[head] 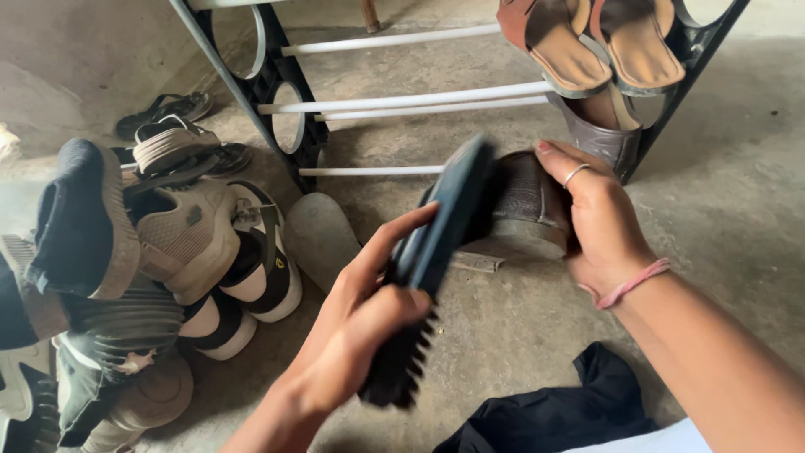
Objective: The person scrubs a dark slip-on shoe with a brush, rotating it to clean the upper, sides, and sole. The shoe is held in one hand while the other hand uses the brush to remove dirt.
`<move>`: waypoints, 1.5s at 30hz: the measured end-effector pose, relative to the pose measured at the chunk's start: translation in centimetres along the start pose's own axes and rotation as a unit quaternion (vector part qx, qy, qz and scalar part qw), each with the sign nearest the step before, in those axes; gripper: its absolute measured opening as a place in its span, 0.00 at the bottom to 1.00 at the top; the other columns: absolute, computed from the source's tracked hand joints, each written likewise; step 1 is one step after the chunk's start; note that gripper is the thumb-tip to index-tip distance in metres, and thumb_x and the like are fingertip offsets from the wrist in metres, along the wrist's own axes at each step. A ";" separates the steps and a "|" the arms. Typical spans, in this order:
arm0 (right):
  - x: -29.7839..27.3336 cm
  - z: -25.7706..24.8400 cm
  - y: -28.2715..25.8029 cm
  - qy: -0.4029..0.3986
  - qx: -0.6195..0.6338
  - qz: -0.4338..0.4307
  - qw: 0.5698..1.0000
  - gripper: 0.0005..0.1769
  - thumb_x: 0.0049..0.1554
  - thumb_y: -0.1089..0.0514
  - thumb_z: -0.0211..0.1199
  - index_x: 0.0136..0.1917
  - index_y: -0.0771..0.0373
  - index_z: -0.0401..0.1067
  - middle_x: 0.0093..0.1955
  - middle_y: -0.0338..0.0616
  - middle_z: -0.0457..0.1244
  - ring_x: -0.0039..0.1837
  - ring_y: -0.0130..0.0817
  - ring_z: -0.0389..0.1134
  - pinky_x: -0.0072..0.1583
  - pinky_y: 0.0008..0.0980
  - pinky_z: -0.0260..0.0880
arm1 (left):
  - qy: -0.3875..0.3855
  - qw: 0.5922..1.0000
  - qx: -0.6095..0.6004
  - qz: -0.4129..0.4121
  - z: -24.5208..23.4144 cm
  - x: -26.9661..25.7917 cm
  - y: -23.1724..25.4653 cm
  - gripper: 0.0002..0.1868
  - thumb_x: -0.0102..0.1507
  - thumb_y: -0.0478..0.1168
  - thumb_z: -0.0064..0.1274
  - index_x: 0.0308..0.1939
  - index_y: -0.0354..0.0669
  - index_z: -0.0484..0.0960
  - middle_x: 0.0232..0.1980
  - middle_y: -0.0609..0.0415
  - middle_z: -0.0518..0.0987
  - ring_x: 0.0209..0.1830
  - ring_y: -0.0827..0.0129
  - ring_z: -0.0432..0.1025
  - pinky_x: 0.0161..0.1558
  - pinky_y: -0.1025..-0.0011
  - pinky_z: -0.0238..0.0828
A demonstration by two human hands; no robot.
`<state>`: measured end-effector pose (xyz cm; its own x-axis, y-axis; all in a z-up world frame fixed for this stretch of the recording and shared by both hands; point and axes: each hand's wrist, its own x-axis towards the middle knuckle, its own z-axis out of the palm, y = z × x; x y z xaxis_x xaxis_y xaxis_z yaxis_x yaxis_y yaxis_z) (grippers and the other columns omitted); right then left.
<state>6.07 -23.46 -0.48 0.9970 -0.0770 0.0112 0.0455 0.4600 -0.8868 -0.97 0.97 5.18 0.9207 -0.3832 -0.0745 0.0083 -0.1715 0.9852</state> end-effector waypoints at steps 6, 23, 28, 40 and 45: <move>-0.2 -0.1 -0.4 0.004 0.008 0.026 1.000 0.11 0.64 0.54 0.57 0.53 0.63 0.74 0.50 0.38 0.69 0.51 0.26 0.69 0.55 0.29 0.71 | 0.013 1.000 0.006 0.001 0.1 0.3 -1.2 0.48 0.48 0.50 0.48 0.76 0.52 0.68 0.40 0.48 0.73 0.39 0.64 0.69 0.43 0.67 0.66; 0.0 -0.7 -0.1 0.005 0.010 0.005 1.000 0.10 0.64 0.54 0.57 0.52 0.62 0.75 0.48 0.38 0.69 0.49 0.27 0.70 0.53 0.29 0.70 | -0.037 0.997 -0.009 0.072 0.2 0.9 -3.0 0.47 0.52 0.49 0.49 0.78 0.47 0.63 0.48 0.50 0.74 0.42 0.66 0.69 0.45 0.69 0.67; -0.4 0.0 -0.2 0.007 0.019 0.014 1.000 0.10 0.65 0.55 0.57 0.51 0.61 0.74 0.48 0.36 0.69 0.49 0.25 0.70 0.53 0.29 0.71 | 0.021 1.000 0.019 -0.008 0.4 0.3 -1.3 0.47 0.49 0.51 0.47 0.76 0.50 0.66 0.42 0.49 0.74 0.39 0.67 0.68 0.42 0.70 0.66; -0.2 -0.3 -0.2 -0.031 0.016 -0.009 0.999 0.10 0.66 0.55 0.56 0.52 0.62 0.75 0.48 0.38 0.68 0.51 0.27 0.69 0.54 0.29 0.70 | -0.011 1.000 0.011 0.021 0.7 0.6 0.2 0.46 0.52 0.51 0.47 0.77 0.50 0.67 0.44 0.49 0.75 0.41 0.67 0.68 0.45 0.70 0.65; -0.2 -0.3 -0.4 0.022 0.020 0.017 0.999 0.09 0.62 0.54 0.59 0.49 0.60 0.75 0.45 0.39 0.69 0.46 0.30 0.71 0.50 0.32 0.72 | -0.016 1.000 0.023 -0.008 -0.3 0.6 -2.9 0.45 0.55 0.50 0.48 0.79 0.52 0.67 0.41 0.49 0.76 0.40 0.67 0.70 0.44 0.70 0.67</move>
<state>5.80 -23.90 -0.29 0.9944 -0.0984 -0.0395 0.0148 0.4977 -0.8672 -0.31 1.53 2.36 0.9077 -0.4085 -0.0961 0.0042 -0.2200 0.9755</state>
